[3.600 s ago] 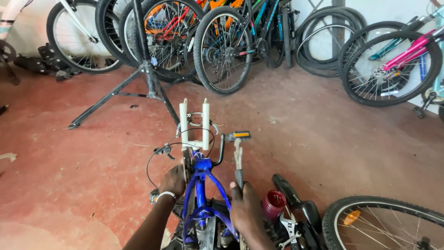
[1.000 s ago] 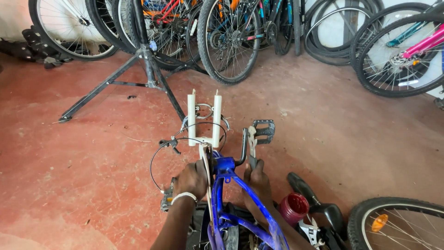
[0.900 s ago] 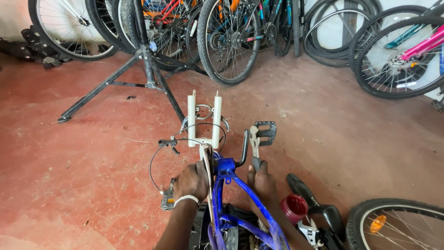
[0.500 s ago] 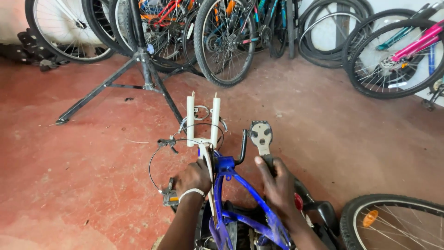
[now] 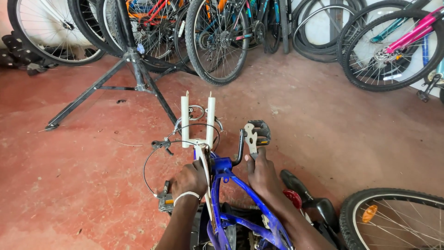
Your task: Assembling and repairing a small blue bicycle by attaching the seat and frame components using a screwdriver.
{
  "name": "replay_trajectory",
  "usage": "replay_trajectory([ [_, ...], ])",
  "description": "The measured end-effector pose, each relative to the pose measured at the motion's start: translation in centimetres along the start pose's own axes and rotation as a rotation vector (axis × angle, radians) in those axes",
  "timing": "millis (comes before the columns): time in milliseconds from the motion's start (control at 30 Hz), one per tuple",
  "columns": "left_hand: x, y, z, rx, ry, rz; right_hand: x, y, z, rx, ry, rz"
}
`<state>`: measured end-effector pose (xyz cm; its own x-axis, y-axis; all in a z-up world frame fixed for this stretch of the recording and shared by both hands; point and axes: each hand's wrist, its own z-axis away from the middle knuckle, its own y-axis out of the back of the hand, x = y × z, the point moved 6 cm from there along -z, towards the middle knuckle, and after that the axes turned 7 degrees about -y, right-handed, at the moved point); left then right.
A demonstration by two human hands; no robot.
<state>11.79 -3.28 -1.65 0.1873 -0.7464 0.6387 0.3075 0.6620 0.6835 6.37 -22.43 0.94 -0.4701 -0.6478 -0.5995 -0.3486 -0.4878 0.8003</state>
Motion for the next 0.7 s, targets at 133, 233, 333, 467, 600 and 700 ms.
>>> replay_trajectory([
  [133,0.5,0.1,0.1,-0.001,-0.02,-0.008,0.0,0.6,-1.0,-0.026,0.013,0.224],
  [233,1.5,1.1,1.7,-0.004,-0.02,-0.001,-0.3,1.4,-1.7,-0.069,0.037,0.304],
  [333,1.6,1.5,2.2,0.027,-0.039,0.014,-2.7,3.6,0.4,-0.168,-0.018,0.202],
  [467,1.1,2.8,3.8,0.08,0.012,-0.031,-4.4,3.9,1.1,-0.315,-0.02,0.17],
  [600,0.1,2.1,2.6,0.067,0.011,-0.011,-2.0,2.5,-0.4,-0.352,-0.059,-0.109],
  [700,0.7,1.9,3.1,0.06,-0.02,-0.011,3.1,-0.9,-3.7,-0.287,-0.021,-0.187],
])
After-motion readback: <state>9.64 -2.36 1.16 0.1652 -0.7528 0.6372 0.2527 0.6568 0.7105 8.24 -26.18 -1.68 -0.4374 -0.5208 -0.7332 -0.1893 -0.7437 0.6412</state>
